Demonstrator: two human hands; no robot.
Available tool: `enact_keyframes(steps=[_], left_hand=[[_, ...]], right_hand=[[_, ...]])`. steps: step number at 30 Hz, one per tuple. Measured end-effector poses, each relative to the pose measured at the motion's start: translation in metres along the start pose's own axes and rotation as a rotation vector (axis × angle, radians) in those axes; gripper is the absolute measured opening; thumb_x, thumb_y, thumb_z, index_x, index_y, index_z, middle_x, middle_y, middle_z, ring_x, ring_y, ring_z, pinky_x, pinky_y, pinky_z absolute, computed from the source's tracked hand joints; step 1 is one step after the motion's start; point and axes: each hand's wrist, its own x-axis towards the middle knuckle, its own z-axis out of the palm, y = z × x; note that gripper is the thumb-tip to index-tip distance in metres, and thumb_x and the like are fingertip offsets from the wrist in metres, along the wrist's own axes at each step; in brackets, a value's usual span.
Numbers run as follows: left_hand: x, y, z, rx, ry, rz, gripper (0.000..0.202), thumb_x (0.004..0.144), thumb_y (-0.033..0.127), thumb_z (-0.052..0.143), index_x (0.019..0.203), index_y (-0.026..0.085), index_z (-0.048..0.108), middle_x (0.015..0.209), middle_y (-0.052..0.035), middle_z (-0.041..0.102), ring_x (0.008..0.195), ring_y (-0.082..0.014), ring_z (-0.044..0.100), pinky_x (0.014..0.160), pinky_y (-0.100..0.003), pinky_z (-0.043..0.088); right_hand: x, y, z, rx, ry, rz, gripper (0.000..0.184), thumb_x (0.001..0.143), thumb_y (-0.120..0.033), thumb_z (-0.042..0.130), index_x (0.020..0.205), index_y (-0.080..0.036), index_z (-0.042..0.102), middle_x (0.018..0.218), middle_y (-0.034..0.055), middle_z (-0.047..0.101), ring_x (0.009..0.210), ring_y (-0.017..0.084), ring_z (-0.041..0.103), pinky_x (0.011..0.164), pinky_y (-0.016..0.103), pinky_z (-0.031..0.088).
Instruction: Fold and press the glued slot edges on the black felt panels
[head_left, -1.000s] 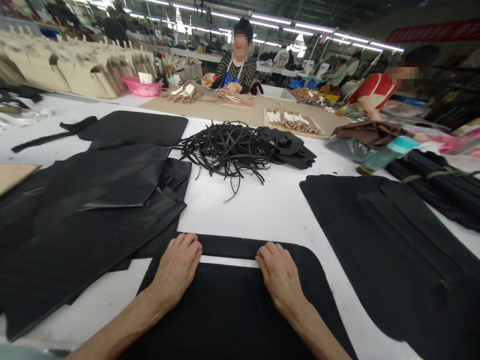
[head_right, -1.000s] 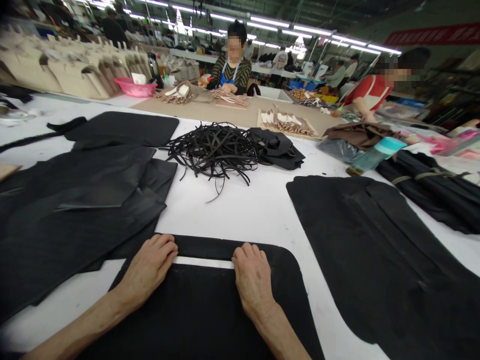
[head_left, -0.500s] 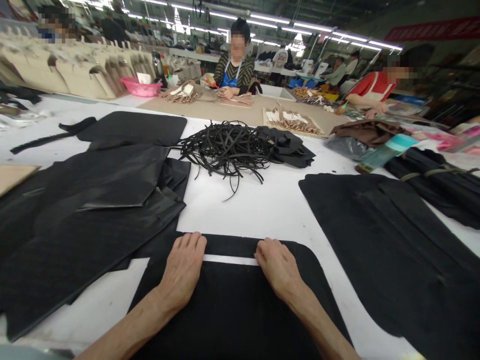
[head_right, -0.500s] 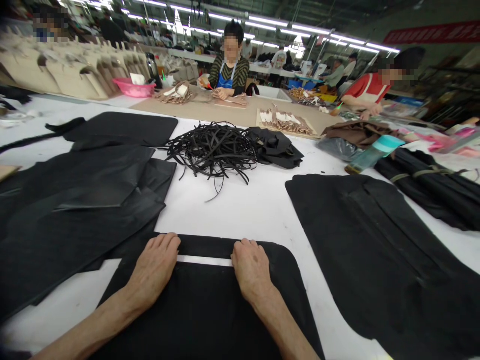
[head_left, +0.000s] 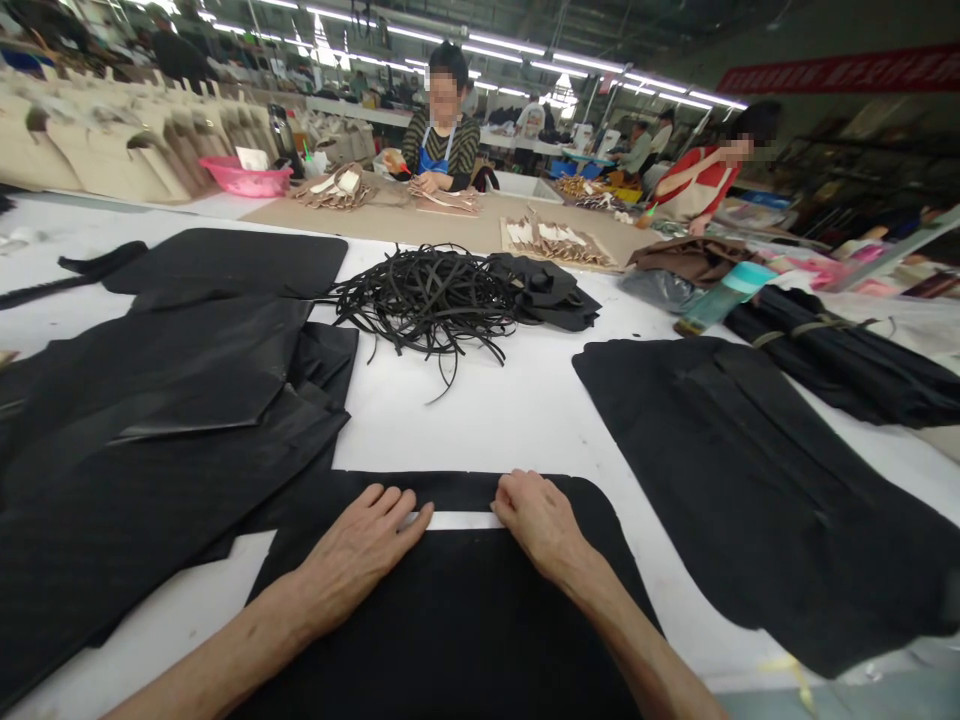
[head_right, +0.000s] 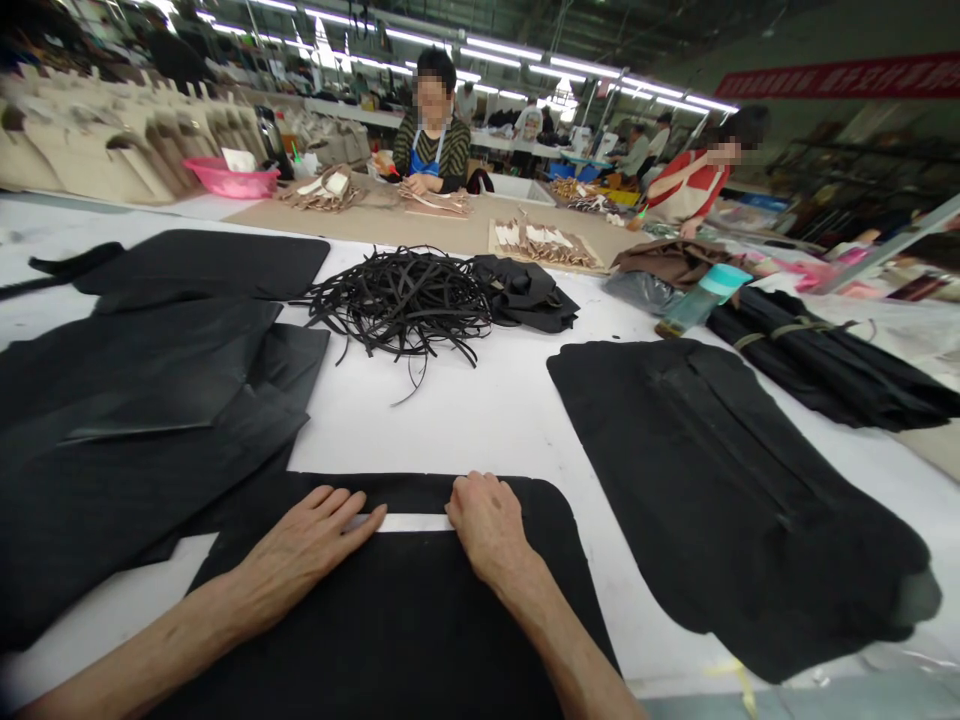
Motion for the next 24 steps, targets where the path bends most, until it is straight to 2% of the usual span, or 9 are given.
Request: enact_keyframes(steps=[4,8,11,14,16,18,21,24], left_hand=[[-0.027,-0.005,0.012,-0.034,0.066,-0.100,0.036,0.084,0.007,0.045,0.118,0.016,0.051,0.109,-0.0076,0.057,0.096,-0.0225,0.049,0.087,-0.037,0.035],[-0.046,-0.008,0.018,-0.078,0.143,-0.261,0.036,0.081,0.001,0.044,0.110,0.016,0.058,0.111,-0.0079,0.058,0.100,-0.0226,0.049,0.090,-0.036,0.036],[-0.044,-0.006,0.007,-0.105,0.126,-0.348,0.037,0.078,-0.003,0.044,0.103,0.016,0.062,0.111,-0.0091,0.059,0.100,-0.0235,0.050,0.088,-0.036,0.040],[-0.027,0.006,-0.011,-0.110,0.050,-0.419,0.031,0.077,-0.003,0.045,0.094,0.014,0.065,0.112,-0.0110,0.060,0.102,-0.0259,0.051,0.090,-0.039,0.042],[-0.010,0.019,-0.019,-0.145,0.032,-0.394,0.033,0.078,-0.003,0.044,0.099,0.014,0.063,0.113,-0.0105,0.060,0.104,-0.0255,0.052,0.092,-0.039,0.043],[0.008,0.034,-0.021,-0.191,0.018,-0.291,0.038,0.079,-0.003,0.043,0.110,0.013,0.058,0.115,-0.0096,0.059,0.106,-0.0239,0.052,0.094,-0.037,0.043],[0.028,0.051,-0.011,-0.198,-0.037,-0.169,0.040,0.080,-0.001,0.042,0.117,0.009,0.052,0.116,-0.0111,0.058,0.106,-0.0232,0.053,0.094,-0.036,0.045],[0.033,0.057,0.001,-0.132,-0.029,-0.128,0.044,0.078,-0.003,0.040,0.120,0.007,0.050,0.117,-0.0127,0.057,0.106,-0.0237,0.052,0.094,-0.036,0.045]], right_hand=[[0.000,0.002,0.001,0.018,-0.020,0.000,0.019,0.086,-0.019,0.046,0.073,-0.020,0.060,0.079,0.0021,0.064,0.077,0.017,0.056,0.068,0.028,0.033],[-0.003,0.002,0.005,0.028,-0.011,-0.001,0.019,0.087,-0.021,0.044,0.076,-0.020,0.060,0.083,0.0027,0.064,0.081,0.018,0.055,0.071,0.029,0.032],[-0.005,0.001,0.005,0.030,-0.010,-0.011,0.019,0.087,-0.021,0.045,0.076,-0.020,0.060,0.084,0.0030,0.064,0.083,0.019,0.055,0.071,0.030,0.032],[-0.005,-0.003,0.004,0.027,-0.014,-0.025,0.019,0.087,-0.021,0.045,0.076,-0.020,0.060,0.084,0.0038,0.064,0.082,0.019,0.055,0.070,0.030,0.032],[-0.005,-0.007,0.004,0.025,-0.012,-0.035,0.020,0.087,-0.021,0.044,0.077,-0.019,0.060,0.084,0.0048,0.064,0.081,0.019,0.055,0.070,0.031,0.032],[-0.005,-0.011,0.005,0.027,-0.006,-0.048,0.020,0.087,-0.020,0.043,0.077,-0.019,0.060,0.085,0.0057,0.064,0.082,0.020,0.055,0.070,0.031,0.033],[-0.005,-0.011,0.006,0.045,0.004,-0.069,0.020,0.087,-0.018,0.042,0.078,-0.019,0.059,0.086,0.0063,0.064,0.084,0.020,0.055,0.072,0.032,0.034],[-0.007,-0.001,0.005,0.094,-0.005,-0.135,0.015,0.087,-0.019,0.046,0.078,-0.020,0.057,0.086,0.0023,0.062,0.083,0.016,0.054,0.074,0.027,0.036]])
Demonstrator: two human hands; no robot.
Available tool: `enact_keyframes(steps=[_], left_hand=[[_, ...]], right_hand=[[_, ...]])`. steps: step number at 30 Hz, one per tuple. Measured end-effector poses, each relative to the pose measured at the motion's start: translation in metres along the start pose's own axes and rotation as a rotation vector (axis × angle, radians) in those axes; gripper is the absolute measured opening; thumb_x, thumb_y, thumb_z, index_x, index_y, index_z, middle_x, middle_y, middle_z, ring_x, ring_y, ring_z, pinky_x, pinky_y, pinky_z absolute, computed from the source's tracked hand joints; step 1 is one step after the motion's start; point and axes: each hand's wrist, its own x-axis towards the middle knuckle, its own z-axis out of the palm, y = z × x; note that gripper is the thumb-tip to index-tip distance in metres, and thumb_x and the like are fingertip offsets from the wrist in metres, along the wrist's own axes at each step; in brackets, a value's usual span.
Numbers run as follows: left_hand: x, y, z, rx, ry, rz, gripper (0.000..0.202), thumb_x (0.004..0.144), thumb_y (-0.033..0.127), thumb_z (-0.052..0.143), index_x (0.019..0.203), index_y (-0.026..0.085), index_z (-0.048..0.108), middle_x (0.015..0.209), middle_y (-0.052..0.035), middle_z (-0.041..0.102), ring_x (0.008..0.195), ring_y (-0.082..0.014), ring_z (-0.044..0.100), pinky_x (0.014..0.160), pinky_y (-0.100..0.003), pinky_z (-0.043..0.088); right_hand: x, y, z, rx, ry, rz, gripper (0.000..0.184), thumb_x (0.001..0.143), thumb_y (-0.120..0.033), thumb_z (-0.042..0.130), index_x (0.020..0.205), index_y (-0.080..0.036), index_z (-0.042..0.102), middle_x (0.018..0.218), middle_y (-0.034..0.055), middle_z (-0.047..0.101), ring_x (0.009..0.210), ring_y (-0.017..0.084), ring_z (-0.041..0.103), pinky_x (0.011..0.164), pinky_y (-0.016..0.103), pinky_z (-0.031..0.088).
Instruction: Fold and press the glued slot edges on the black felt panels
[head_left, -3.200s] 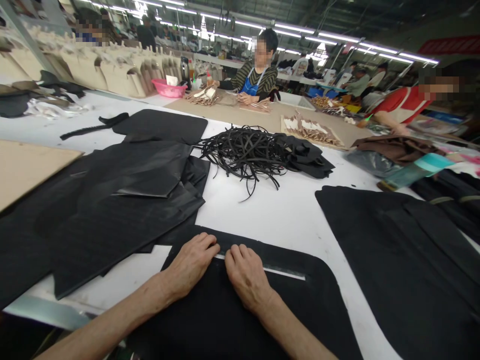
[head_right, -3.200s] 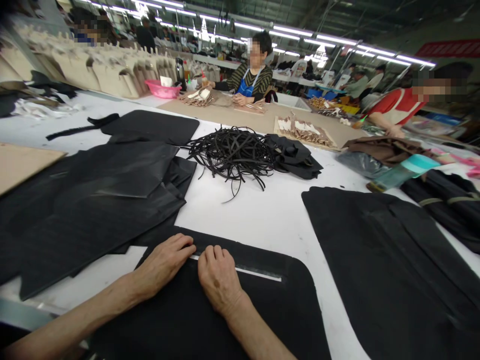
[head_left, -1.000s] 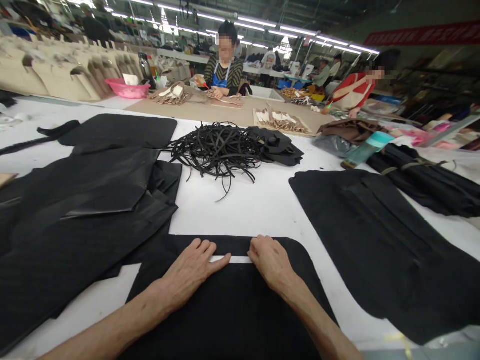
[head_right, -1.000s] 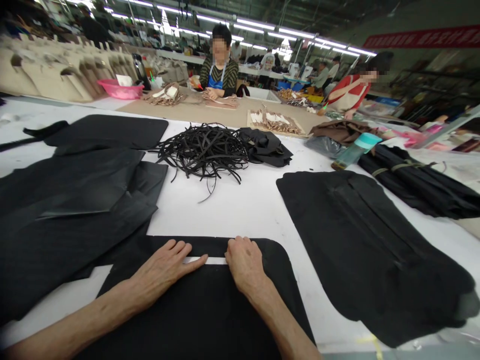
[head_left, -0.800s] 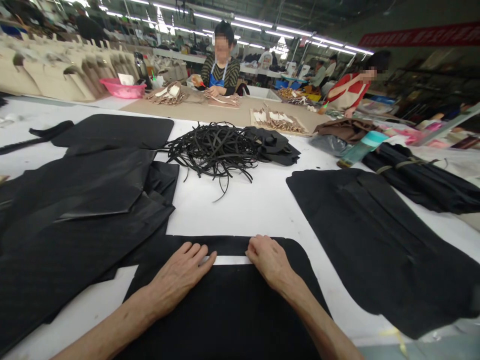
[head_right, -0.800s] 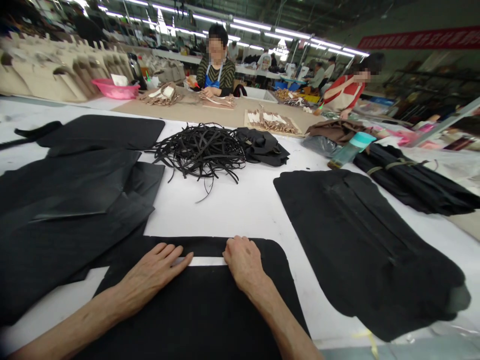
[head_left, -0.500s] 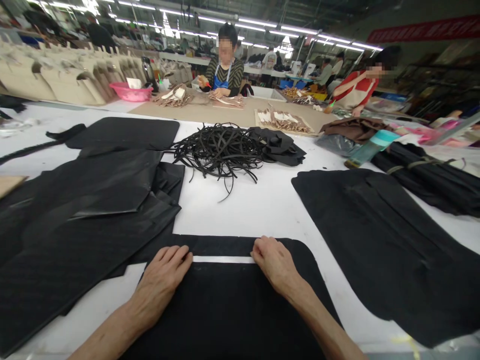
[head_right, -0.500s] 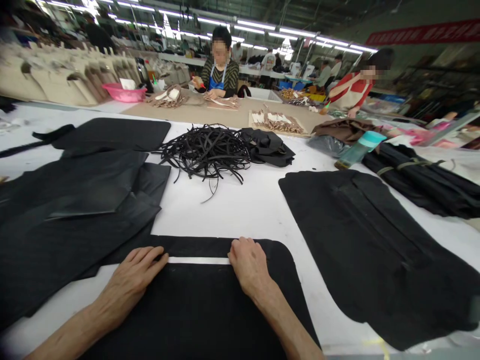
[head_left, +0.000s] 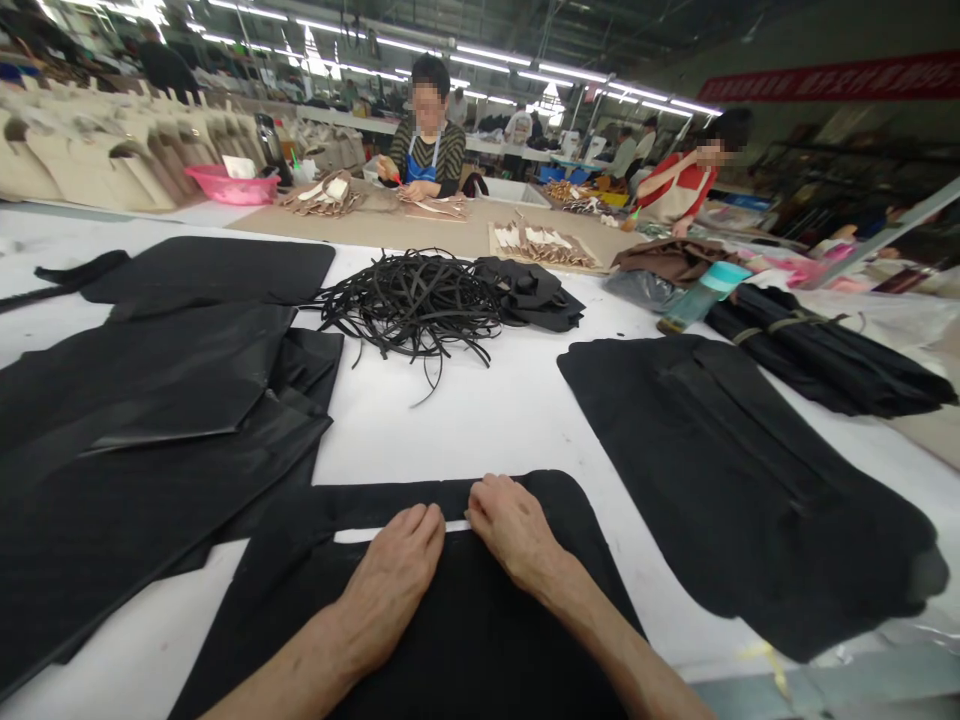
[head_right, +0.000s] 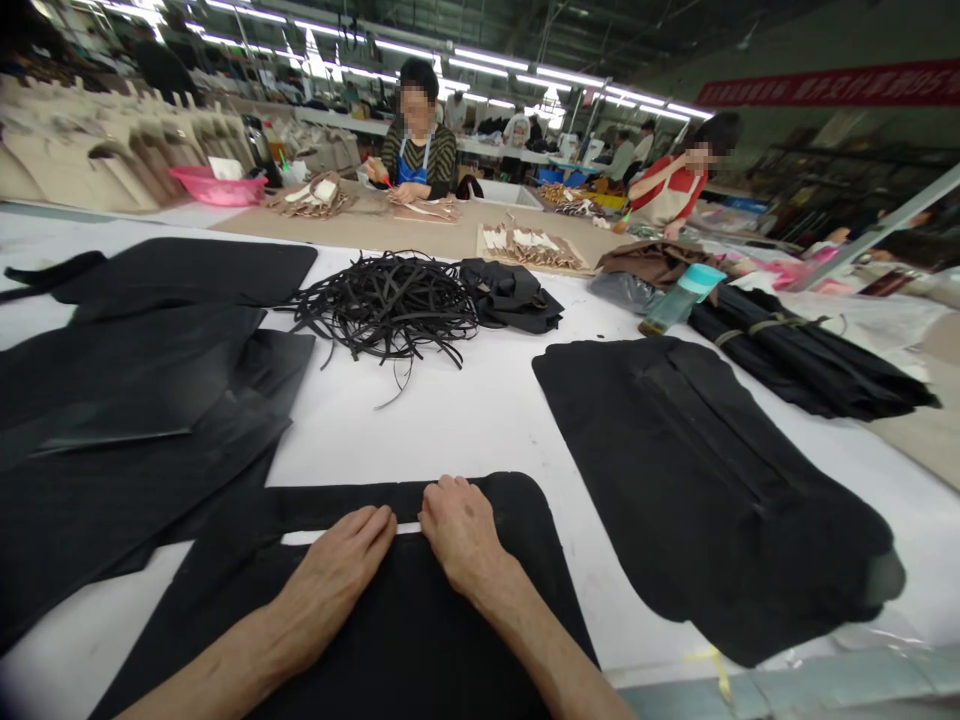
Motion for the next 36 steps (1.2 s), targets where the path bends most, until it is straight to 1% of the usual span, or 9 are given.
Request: enact_keyframes(steps=[3,6,10,14,20,27,30,34,36], left_hand=[[-0.003,0.002,0.007,0.075,0.052,-0.007,0.047,0.075,-0.004,0.038,0.119,0.007,0.051,0.118,-0.0122,0.057,0.105,-0.0240,0.053,0.093,-0.036,0.046],[-0.004,0.008,0.010,0.146,0.110,-0.027,0.048,0.073,-0.004,0.039,0.117,0.006,0.054,0.118,-0.0130,0.057,0.106,-0.0260,0.053,0.093,-0.038,0.048],[-0.001,0.020,0.008,0.205,0.141,-0.067,0.045,0.071,-0.003,0.043,0.114,0.003,0.057,0.110,-0.0149,0.060,0.100,-0.0268,0.055,0.087,-0.035,0.051],[0.003,0.025,0.001,0.249,0.135,-0.068,0.045,0.070,-0.002,0.046,0.114,0.002,0.057,0.100,-0.0141,0.061,0.089,-0.0262,0.057,0.080,-0.036,0.053],[0.008,0.032,-0.006,0.265,0.048,-0.075,0.053,0.074,0.002,0.048,0.127,0.010,0.047,0.090,-0.0118,0.059,0.080,-0.0250,0.057,0.071,-0.037,0.053],[0.035,0.046,-0.024,0.292,-0.176,-0.144,0.067,0.077,-0.001,0.042,0.134,0.034,0.037,0.078,-0.0074,0.056,0.066,-0.0229,0.057,0.053,-0.031,0.046],[0.041,0.051,-0.013,0.391,-0.185,-0.143,0.075,0.076,-0.001,0.041,0.138,0.039,0.024,0.072,-0.0051,0.054,0.059,-0.0223,0.055,0.051,-0.032,0.044],[0.038,0.054,0.016,0.431,-0.027,-0.103,0.084,0.073,0.003,0.042,0.143,0.030,0.004,0.076,-0.0059,0.054,0.063,-0.0244,0.055,0.059,-0.041,0.047],[0.036,0.053,0.023,0.419,-0.002,-0.099,0.085,0.073,0.004,0.042,0.143,0.027,0.000,0.078,-0.0068,0.055,0.065,-0.0258,0.055,0.060,-0.043,0.047]], right_hand=[[-0.005,0.018,-0.002,0.123,0.026,-0.086,0.002,0.085,-0.020,0.054,0.086,-0.021,0.055,0.088,-0.0012,0.061,0.082,0.013,0.053,0.073,0.023,0.037],[-0.011,0.038,-0.001,0.181,0.069,-0.112,0.006,0.084,-0.019,0.055,0.089,-0.021,0.052,0.086,-0.0008,0.059,0.081,0.014,0.052,0.072,0.025,0.037],[-0.019,0.057,-0.001,0.042,0.078,-0.140,0.012,0.090,-0.024,0.048,0.079,-0.022,0.053,0.085,-0.0003,0.057,0.081,0.015,0.050,0.073,0.027,0.036],[-0.022,0.062,-0.009,-0.029,0.032,-0.100,0.016,0.092,-0.026,0.044,0.081,-0.021,0.054,0.087,0.0004,0.058,0.082,0.015,0.051,0.074,0.027,0.036],[-0.007,0.055,-0.023,-0.060,-0.144,0.005,0.018,0.087,-0.022,0.045,0.080,-0.018,0.062,0.086,0.0051,0.066,0.081,0.018,0.060,0.071,0.028,0.039],[0.009,0.043,-0.038,-0.080,-0.268,0.112,0.016,0.076,-0.015,0.051,0.072,-0.016,0.067,0.077,0.0111,0.071,0.077,0.022,0.065,0.060,0.028,0.038],[0.006,0.045,-0.040,-0.052,-0.269,0.153,0.012,0.076,-0.021,0.055,0.075,-0.018,0.067,0.078,0.0090,0.071,0.077,0.021,0.065,0.061,0.028,0.037],[-0.003,0.057,-0.036,-0.004,-0.219,0.196,0.017,0.076,-0.030,0.059,0.090,-0.020,0.063,0.087,0.0063,0.069,0.084,0.020,0.062,0.065,0.028,0.036],[-0.006,0.066,-0.034,0.016,-0.202,0.231,0.021,0.075,-0.032,0.061,0.092,-0.020,0.061,0.088,0.0058,0.068,0.084,0.020,0.061,0.065,0.027,0.035]])
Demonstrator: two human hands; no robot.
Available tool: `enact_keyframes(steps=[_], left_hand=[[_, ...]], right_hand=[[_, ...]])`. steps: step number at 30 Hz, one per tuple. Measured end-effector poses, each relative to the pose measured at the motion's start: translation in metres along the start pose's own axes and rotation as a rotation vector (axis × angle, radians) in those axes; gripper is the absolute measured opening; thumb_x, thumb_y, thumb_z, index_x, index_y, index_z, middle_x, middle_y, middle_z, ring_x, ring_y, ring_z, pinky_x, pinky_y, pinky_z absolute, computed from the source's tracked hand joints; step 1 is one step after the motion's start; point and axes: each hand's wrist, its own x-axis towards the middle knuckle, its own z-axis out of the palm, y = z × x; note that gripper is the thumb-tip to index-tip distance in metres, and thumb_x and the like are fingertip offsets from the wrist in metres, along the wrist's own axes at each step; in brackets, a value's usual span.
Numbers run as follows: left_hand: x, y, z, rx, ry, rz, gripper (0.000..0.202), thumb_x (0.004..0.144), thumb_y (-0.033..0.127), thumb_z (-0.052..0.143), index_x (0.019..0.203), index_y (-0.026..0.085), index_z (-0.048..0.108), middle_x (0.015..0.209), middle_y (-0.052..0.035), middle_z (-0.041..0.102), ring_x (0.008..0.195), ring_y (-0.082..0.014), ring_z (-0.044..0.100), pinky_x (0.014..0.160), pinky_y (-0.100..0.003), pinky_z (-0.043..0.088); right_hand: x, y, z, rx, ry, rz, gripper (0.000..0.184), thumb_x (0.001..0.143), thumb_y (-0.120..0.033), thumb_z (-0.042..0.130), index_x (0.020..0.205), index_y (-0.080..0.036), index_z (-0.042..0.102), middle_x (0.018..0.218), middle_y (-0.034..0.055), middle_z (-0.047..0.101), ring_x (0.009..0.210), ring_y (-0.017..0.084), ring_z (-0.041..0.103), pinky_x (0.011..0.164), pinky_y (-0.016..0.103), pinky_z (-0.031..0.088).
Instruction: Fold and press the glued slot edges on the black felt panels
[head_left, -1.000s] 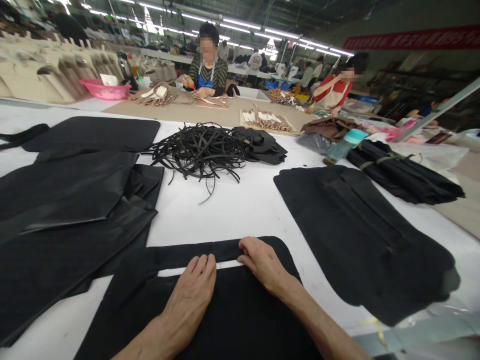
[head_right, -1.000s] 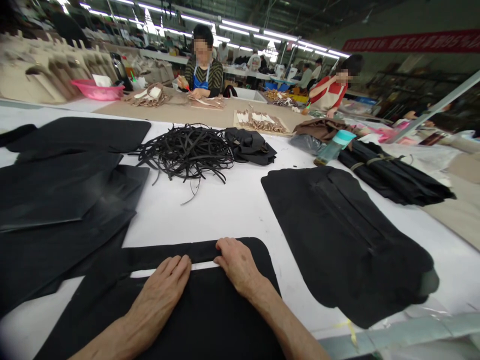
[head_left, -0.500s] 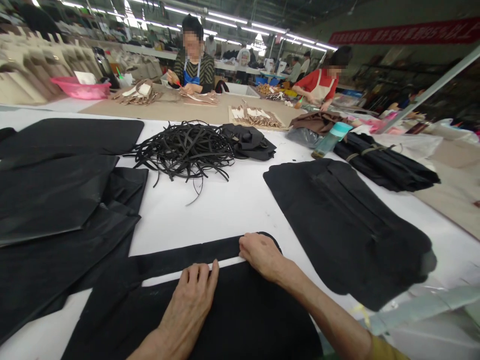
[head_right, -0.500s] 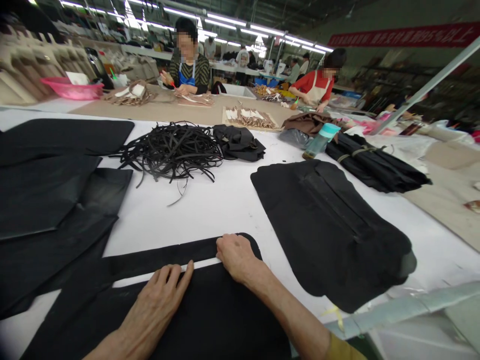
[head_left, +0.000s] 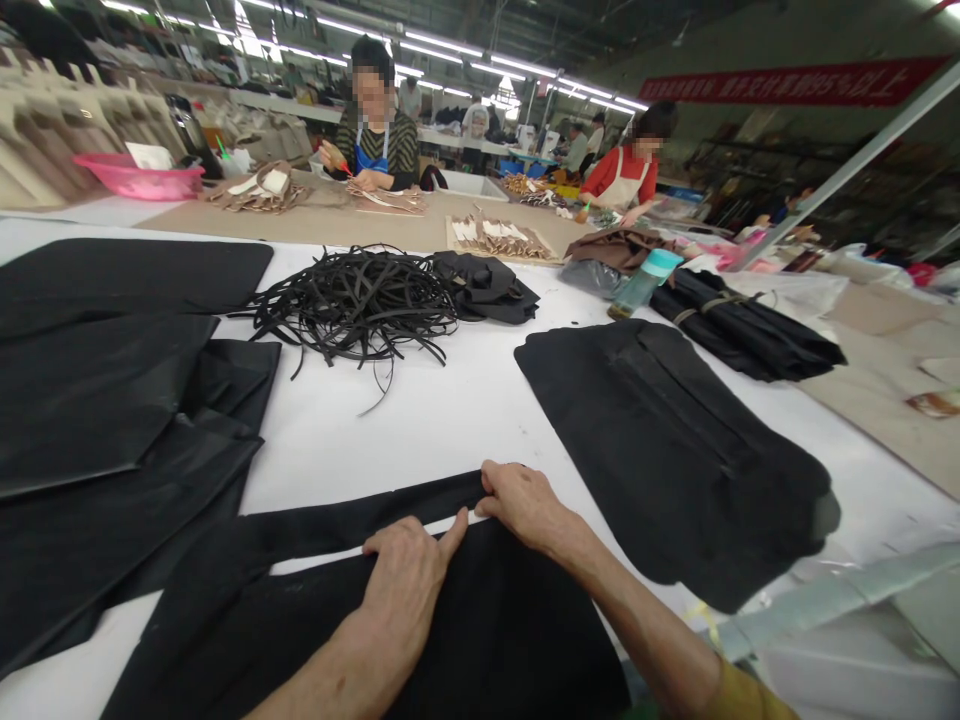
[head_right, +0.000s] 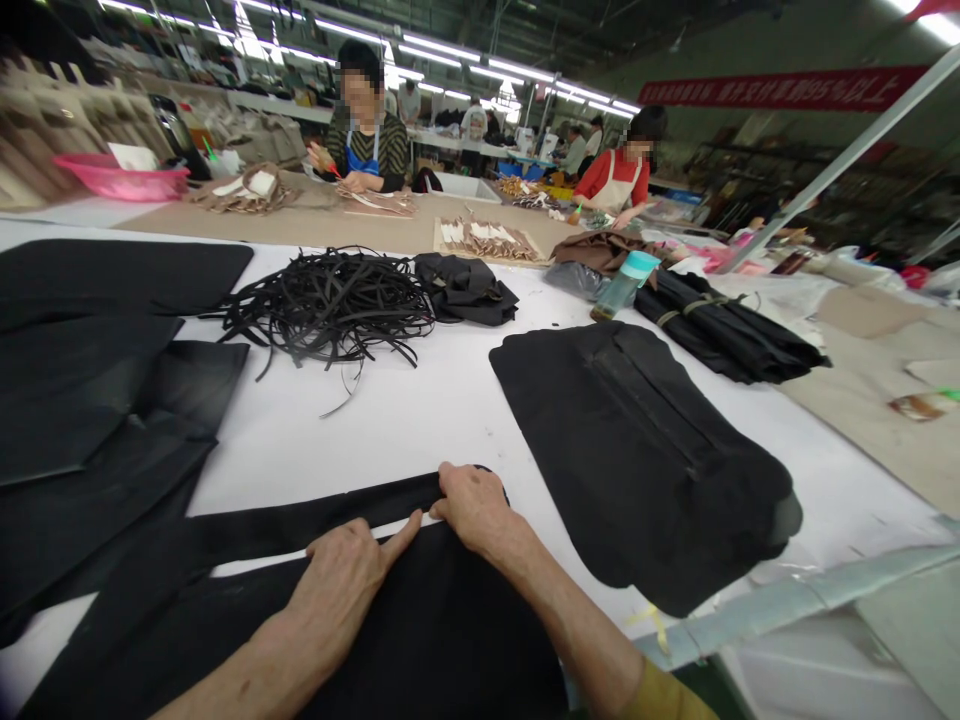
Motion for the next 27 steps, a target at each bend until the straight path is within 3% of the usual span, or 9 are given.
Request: enact_keyframes(steps=[7,10,12,16,19,22,24,27], left_hand=[[0.004,-0.006,-0.013,0.097,-0.107,0.059,0.084,0.076,0.009,0.046,0.142,0.029,-0.001,0.072,-0.0056,0.055,0.060,-0.0258,0.054,0.055,-0.041,0.045],[0.005,-0.007,-0.015,0.140,-0.114,0.086,0.082,0.077,0.011,0.045,0.143,0.027,0.000,0.072,-0.0067,0.055,0.059,-0.0269,0.054,0.054,-0.041,0.044],[0.003,-0.005,-0.013,0.140,-0.099,0.084,0.081,0.077,0.011,0.045,0.143,0.026,0.000,0.075,-0.0086,0.057,0.061,-0.0281,0.055,0.055,-0.043,0.044],[0.000,0.002,-0.009,0.032,-0.050,0.018,0.080,0.077,0.009,0.046,0.143,0.025,0.003,0.081,-0.0110,0.058,0.067,-0.0302,0.056,0.061,-0.048,0.045],[0.002,0.002,-0.016,-0.078,-0.032,-0.039,0.075,0.079,0.007,0.044,0.143,0.028,0.011,0.084,-0.0112,0.057,0.072,-0.0303,0.057,0.064,-0.050,0.045],[0.002,-0.010,-0.028,-0.150,-0.094,-0.039,0.066,0.080,0.004,0.041,0.140,0.028,0.026,0.083,-0.0100,0.057,0.073,-0.0281,0.057,0.061,-0.045,0.047],[-0.003,-0.025,-0.032,-0.216,-0.107,-0.006,0.058,0.079,0.002,0.040,0.134,0.019,0.037,0.086,-0.0107,0.057,0.076,-0.0263,0.057,0.060,-0.040,0.049],[-0.022,-0.049,-0.024,-0.298,-0.069,-0.001,0.048,0.076,-0.003,0.039,0.123,0.005,0.047,0.097,-0.0130,0.057,0.088,-0.0250,0.056,0.070,-0.037,0.051]], right_hand=[[0.011,0.014,-0.010,0.092,-0.064,0.081,0.012,0.064,-0.030,0.069,0.068,-0.020,0.063,0.070,0.0010,0.066,0.068,0.016,0.058,0.056,0.025,0.032],[0.007,0.012,-0.017,0.087,0.001,0.111,0.003,0.068,-0.020,0.063,0.070,-0.018,0.064,0.075,0.0051,0.066,0.073,0.018,0.058,0.060,0.026,0.032],[0.000,0.009,-0.017,0.102,0.054,0.097,0.007,0.073,-0.019,0.058,0.075,-0.019,0.064,0.077,0.0042,0.066,0.075,0.017,0.058,0.062,0.026,0.032],[-0.007,-0.001,-0.004,0.184,0.050,0.012,0.008,0.077,-0.028,0.057,0.075,-0.023,0.063,0.070,-0.0039,0.064,0.070,0.011,0.056,0.060,0.022,0.032],[-0.004,-0.005,0.009,0.183,0.062,0.047,0.012,0.079,-0.026,0.053,0.074,-0.022,0.062,0.074,-0.0016,0.064,0.073,0.013,0.056,0.061,0.023,0.032],[-0.001,-0.004,0.012,0.153,0.065,0.082,0.012,0.078,-0.023,0.051,0.071,-0.020,0.060,0.076,0.0015,0.065,0.075,0.015,0.056,0.062,0.025,0.031],[0.000,-0.003,0.010,0.139,0.042,0.085,0.011,0.076,-0.021,0.052,0.067,-0.020,0.058,0.074,0.0014,0.064,0.073,0.015,0.056,0.061,0.026,0.030],[-0.001,-0.003,0.005,0.124,0.015,0.079,0.011,0.075,-0.020,0.052,0.065,-0.021,0.056,0.072,0.0001,0.063,0.070,0.015,0.056,0.059,0.025,0.029]])
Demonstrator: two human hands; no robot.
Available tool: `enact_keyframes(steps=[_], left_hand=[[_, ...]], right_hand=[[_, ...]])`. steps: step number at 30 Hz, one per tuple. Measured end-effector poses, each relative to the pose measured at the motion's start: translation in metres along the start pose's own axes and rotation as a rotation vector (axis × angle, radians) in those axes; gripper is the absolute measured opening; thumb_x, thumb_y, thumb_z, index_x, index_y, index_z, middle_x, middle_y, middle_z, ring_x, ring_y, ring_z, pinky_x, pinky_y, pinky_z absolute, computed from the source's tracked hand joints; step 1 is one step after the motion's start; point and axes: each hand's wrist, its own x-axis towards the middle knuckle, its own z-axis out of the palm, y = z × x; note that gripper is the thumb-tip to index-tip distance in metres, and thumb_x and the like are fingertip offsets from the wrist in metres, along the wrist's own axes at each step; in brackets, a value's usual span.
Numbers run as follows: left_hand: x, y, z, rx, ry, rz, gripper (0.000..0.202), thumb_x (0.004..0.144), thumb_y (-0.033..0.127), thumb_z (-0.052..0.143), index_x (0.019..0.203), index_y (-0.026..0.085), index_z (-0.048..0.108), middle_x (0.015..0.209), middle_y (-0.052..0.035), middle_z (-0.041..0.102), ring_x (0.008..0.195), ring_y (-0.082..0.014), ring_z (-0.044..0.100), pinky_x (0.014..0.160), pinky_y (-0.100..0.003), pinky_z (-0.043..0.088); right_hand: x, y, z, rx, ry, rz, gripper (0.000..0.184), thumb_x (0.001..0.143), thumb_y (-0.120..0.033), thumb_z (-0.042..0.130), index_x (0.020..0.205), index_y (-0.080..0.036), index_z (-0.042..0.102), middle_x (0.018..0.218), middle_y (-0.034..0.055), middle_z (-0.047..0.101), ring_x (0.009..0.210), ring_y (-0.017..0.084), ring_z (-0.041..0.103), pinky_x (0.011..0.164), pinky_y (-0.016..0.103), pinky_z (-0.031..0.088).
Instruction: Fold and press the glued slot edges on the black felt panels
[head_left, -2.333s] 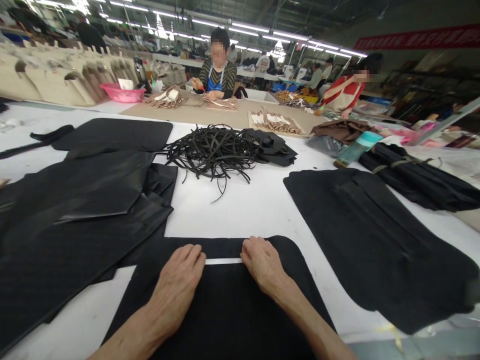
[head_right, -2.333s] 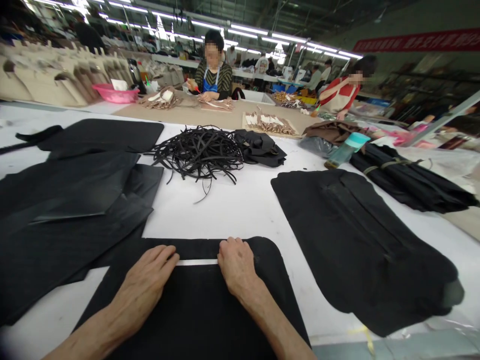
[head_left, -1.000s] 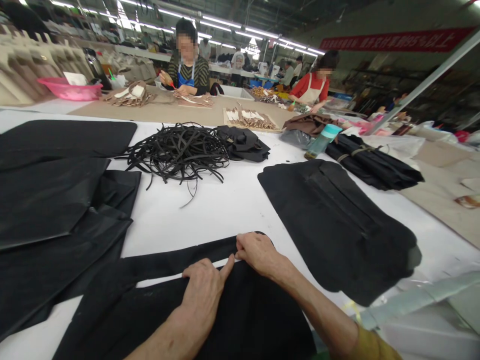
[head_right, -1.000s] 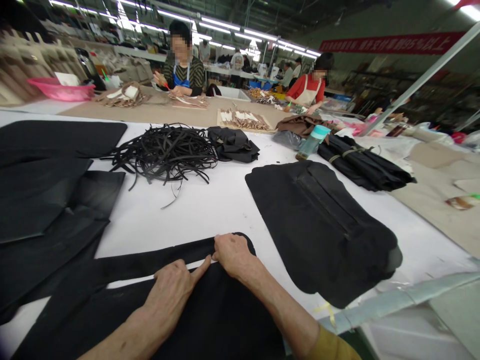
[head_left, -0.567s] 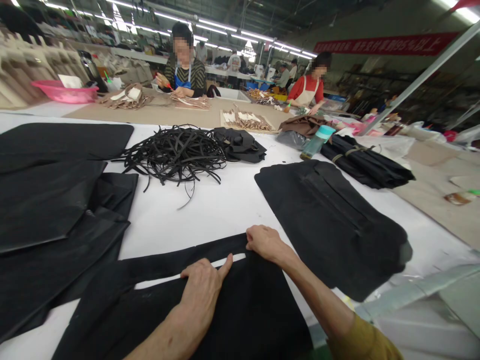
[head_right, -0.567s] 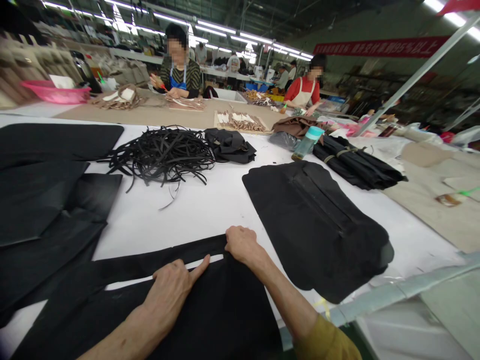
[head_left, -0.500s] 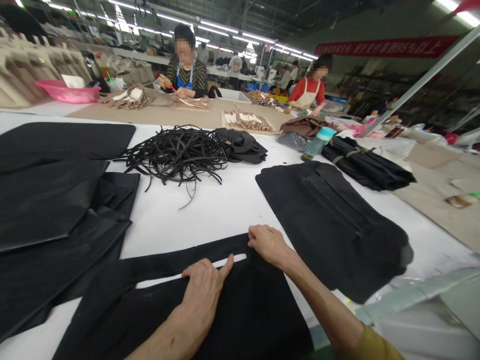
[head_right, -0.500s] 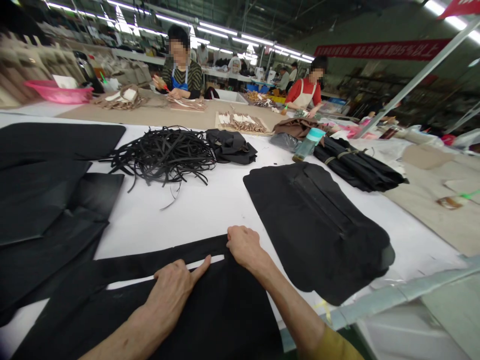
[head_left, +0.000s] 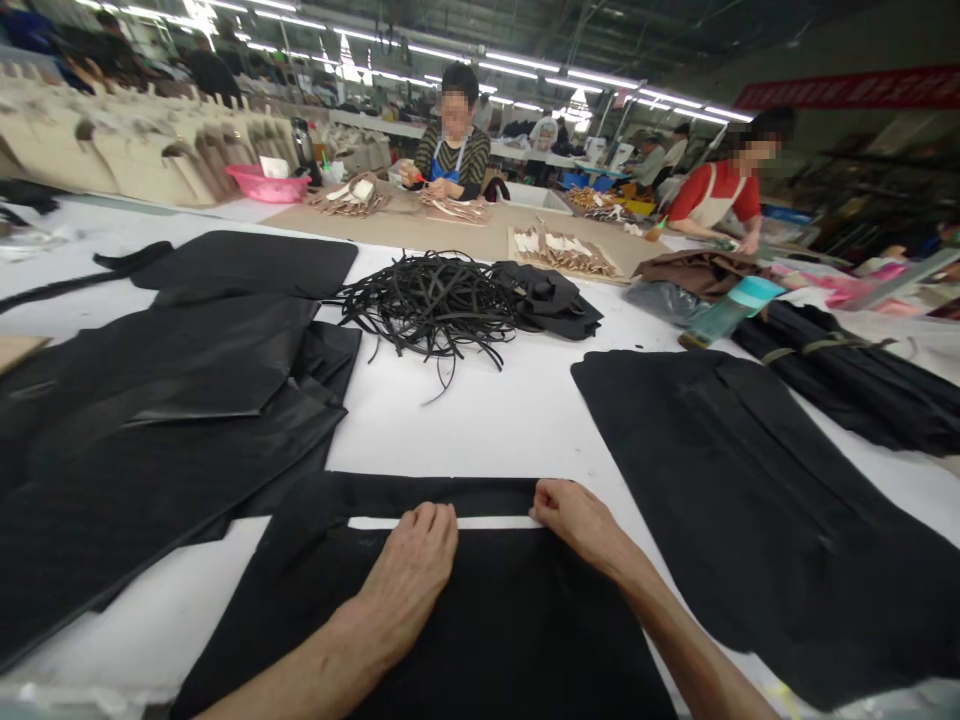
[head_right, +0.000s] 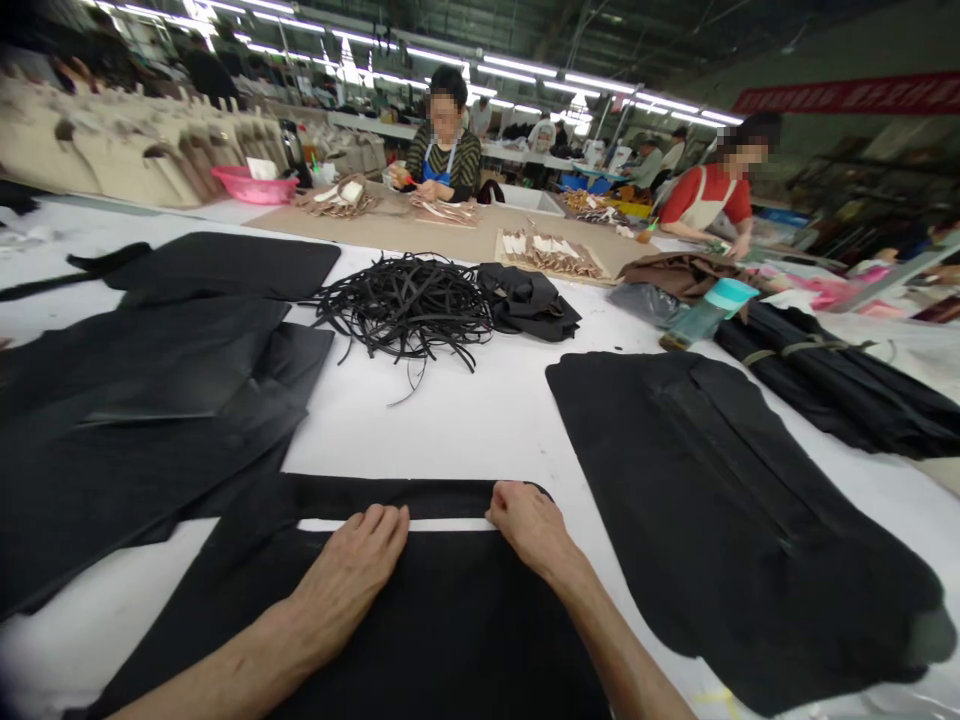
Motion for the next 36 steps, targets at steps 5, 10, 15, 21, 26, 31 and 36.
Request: enact_keyframes(steps=[5,10,15,21,26,31,36], left_hand=[[-0.039,-0.032,0.022,-0.071,0.014,-0.063,0.047,0.075,-0.005,0.037,0.120,0.005,0.048,0.115,-0.0158,0.055,0.109,-0.0250,0.050,0.095,-0.039,0.043],[-0.048,-0.031,0.027,-0.165,-0.010,-0.143,0.055,0.074,0.002,0.043,0.129,0.007,0.039,0.129,-0.0176,0.048,0.119,-0.0264,0.044,0.100,-0.039,0.040],[-0.035,-0.013,0.018,-0.385,-0.083,0.034,0.097,0.054,0.024,0.071,0.136,0.004,0.022,0.144,-0.0220,0.029,0.133,-0.0325,0.027,0.110,-0.041,0.028],[-0.042,-0.022,0.035,-0.277,0.120,-0.024,0.054,0.081,0.017,0.053,0.131,0.008,0.035,0.141,-0.0181,0.038,0.132,-0.0280,0.032,0.109,-0.041,0.032],[-0.064,-0.045,0.035,-0.195,0.159,-0.128,0.041,0.090,0.025,0.046,0.128,0.010,0.042,0.135,-0.0157,0.046,0.125,-0.0259,0.043,0.105,-0.040,0.039],[-0.063,-0.055,0.032,-0.155,0.178,-0.155,0.046,0.087,0.029,0.051,0.130,0.016,0.042,0.136,-0.0097,0.047,0.127,-0.0270,0.040,0.107,-0.046,0.035],[-0.066,-0.060,0.055,-0.047,0.369,-0.155,0.057,0.080,0.033,0.054,0.134,0.024,0.038,0.135,-0.0025,0.048,0.126,-0.0314,0.040,0.106,-0.050,0.027]], right_hand=[[-0.004,0.001,0.001,-0.059,0.012,0.007,0.015,0.078,-0.018,0.044,0.066,-0.021,0.052,0.072,0.0010,0.063,0.071,0.016,0.056,0.057,0.026,0.029],[-0.020,-0.003,0.008,-0.216,0.098,0.047,0.020,0.085,-0.017,0.036,0.076,-0.022,0.054,0.082,0.0074,0.065,0.078,0.023,0.059,0.060,0.030,0.029],[-0.036,-0.043,0.023,-0.182,0.179,-0.055,0.015,0.088,-0.022,0.039,0.078,-0.025,0.050,0.083,0.0028,0.064,0.078,0.020,0.059,0.062,0.030,0.032],[-0.018,-0.067,0.042,0.043,0.094,-0.089,0.020,0.086,-0.030,0.043,0.067,-0.024,0.047,0.068,-0.0012,0.060,0.069,0.018,0.055,0.061,0.028,0.032],[-0.013,-0.067,0.036,-0.052,0.041,-0.034,0.019,0.086,-0.031,0.045,0.069,-0.024,0.051,0.073,0.0012,0.063,0.073,0.020,0.058,0.063,0.030,0.034],[-0.014,-0.064,0.032,-0.222,0.217,-0.113,0.011,0.085,-0.030,0.054,0.089,-0.020,0.057,0.098,0.0090,0.063,0.090,0.026,0.057,0.075,0.036,0.039],[-0.014,-0.027,0.029,-0.177,0.344,-0.185,0.031,0.078,-0.026,0.065,0.107,-0.020,0.057,0.114,0.0092,0.059,0.104,0.027,0.052,0.088,0.038,0.037]])
